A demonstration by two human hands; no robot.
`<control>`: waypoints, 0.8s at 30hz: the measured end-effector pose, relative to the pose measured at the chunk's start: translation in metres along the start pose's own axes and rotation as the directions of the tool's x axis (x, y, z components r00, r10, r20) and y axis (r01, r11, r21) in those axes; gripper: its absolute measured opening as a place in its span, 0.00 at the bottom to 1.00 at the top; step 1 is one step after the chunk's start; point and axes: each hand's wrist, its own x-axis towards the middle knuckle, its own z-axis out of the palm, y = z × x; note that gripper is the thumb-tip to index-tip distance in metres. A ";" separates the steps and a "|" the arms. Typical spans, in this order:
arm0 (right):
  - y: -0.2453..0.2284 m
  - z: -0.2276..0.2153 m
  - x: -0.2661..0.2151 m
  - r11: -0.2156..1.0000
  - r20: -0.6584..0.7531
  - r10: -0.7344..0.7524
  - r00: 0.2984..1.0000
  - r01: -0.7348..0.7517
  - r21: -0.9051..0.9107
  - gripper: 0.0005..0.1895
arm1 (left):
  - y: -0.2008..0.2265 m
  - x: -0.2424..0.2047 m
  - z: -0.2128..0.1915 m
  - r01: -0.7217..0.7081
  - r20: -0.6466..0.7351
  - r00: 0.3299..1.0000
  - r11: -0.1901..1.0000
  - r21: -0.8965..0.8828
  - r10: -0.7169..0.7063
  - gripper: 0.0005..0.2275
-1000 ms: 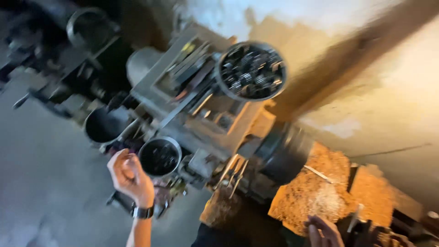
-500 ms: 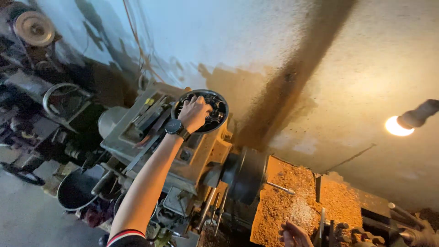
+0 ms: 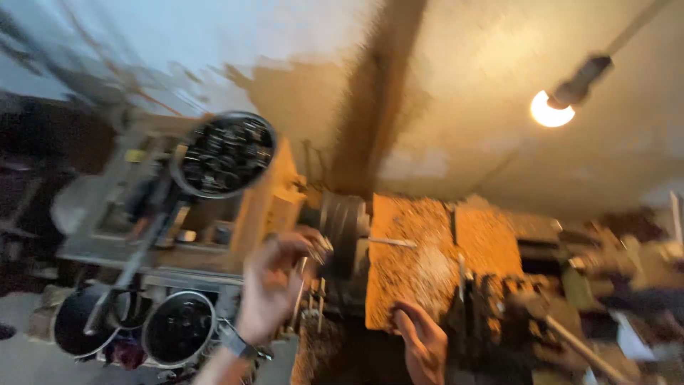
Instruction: The person operates a metal lathe to machine small cylindrical metal parts. They hold the parts against the rotating chuck with both hands, then remove the finished pieces and place them into a metal bowl. The process is repeated multiple times throughout the video.
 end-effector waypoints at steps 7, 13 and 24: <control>0.011 -0.012 0.000 0.821 0.225 0.279 0.934 -0.353 0.449 0.18 | -0.056 -0.098 0.150 0.091 0.006 0.996 0.994 0.061 -0.091 0.18; 0.063 -0.047 0.050 0.772 0.107 0.245 0.963 -0.261 0.580 0.16 | -0.107 -0.111 0.199 0.202 0.027 0.978 0.972 0.119 -0.206 0.18; 0.094 -0.022 0.189 0.882 -0.071 0.231 0.970 -0.178 0.436 0.25 | -0.243 -0.028 0.244 -0.080 0.153 0.988 0.727 0.682 -0.035 0.31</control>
